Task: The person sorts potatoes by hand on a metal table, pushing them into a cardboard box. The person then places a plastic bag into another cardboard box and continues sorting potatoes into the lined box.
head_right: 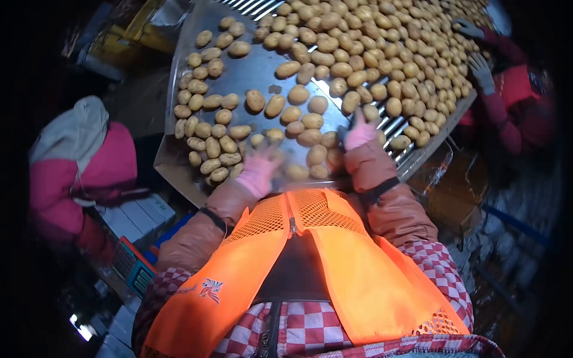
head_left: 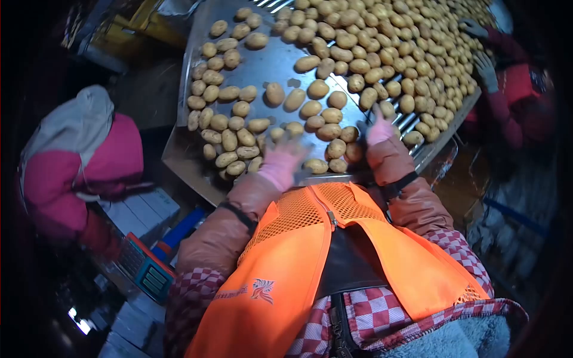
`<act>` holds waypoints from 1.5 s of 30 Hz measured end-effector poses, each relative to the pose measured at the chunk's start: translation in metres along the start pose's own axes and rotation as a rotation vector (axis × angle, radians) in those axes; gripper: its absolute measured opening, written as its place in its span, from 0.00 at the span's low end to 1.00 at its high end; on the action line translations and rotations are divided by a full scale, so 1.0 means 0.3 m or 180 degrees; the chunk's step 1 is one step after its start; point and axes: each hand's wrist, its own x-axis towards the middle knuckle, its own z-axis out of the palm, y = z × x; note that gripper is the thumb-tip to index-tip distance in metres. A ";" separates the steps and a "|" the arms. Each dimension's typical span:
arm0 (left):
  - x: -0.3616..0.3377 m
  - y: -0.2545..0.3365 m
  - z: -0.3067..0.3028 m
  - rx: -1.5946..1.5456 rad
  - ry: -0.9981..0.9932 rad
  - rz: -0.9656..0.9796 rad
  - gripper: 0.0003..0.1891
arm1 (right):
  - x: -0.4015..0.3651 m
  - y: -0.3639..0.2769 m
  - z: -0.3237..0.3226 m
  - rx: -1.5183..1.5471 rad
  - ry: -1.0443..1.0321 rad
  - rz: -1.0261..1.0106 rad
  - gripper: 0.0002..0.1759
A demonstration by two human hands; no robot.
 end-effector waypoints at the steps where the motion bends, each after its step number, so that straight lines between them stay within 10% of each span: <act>1: 0.000 -0.005 0.007 0.0105 -0.0067 0.0152 0.30 | -0.003 -0.123 0.020 0.0241 -0.0177 -0.0088 0.46; 6: 0.003 -0.214 0.029 0.0180 0.0544 -0.0436 0.26 | 0.059 -0.295 0.029 0.1020 -0.1815 -0.1625 0.32; 8: -0.047 -0.252 -0.001 -0.0050 0.0770 -0.0864 0.23 | 0.209 -0.228 0.038 0.1186 -0.1030 -0.1077 0.23; 11: -0.093 -0.312 -0.039 0.0284 0.0627 -0.1238 0.19 | 0.422 -0.168 -0.158 0.0795 0.0330 -0.1201 0.33; 13: -0.090 -0.368 -0.054 0.0276 0.0881 -0.1945 0.26 | 0.487 -0.124 -0.159 0.0042 0.0715 -0.0061 0.39; 15: -0.018 -0.399 -0.112 0.0611 0.1634 -0.1894 0.24 | 0.375 -0.126 -0.145 -0.0780 -0.0221 -0.0507 0.48; 19: 0.335 -0.449 -0.220 -0.0065 0.1412 -0.1061 0.26 | 0.169 -0.325 -0.144 0.0607 -0.0950 -0.1008 0.42; 20: 0.452 -0.412 -0.249 -0.0054 0.1332 -0.0610 0.28 | 0.128 -0.336 -0.091 -0.0334 -0.0396 -0.1544 0.39; 25: 0.912 -0.178 -0.266 0.0617 0.0821 0.0234 0.30 | 0.150 -0.301 -0.026 0.1498 -0.1588 -0.1267 0.22; 31: 0.931 -0.236 -0.205 0.0969 0.0011 -0.0305 0.24 | 0.420 -0.262 -0.114 0.0725 -0.0006 -0.1578 0.24; 36: 0.805 -0.318 -0.183 0.0901 -0.0054 -0.0790 0.21 | 0.499 -0.455 -0.133 -0.0529 -0.1162 -0.1338 0.32; 42: 0.665 -0.349 -0.207 0.1087 -0.0139 -0.1430 0.21 | 0.406 -0.374 -0.011 0.2139 -0.2088 -0.1201 0.36; 45: 0.651 -0.329 -0.194 0.0992 -0.0198 -0.1532 0.20 | 0.432 -0.323 -0.086 0.2505 -0.0604 -0.0856 0.28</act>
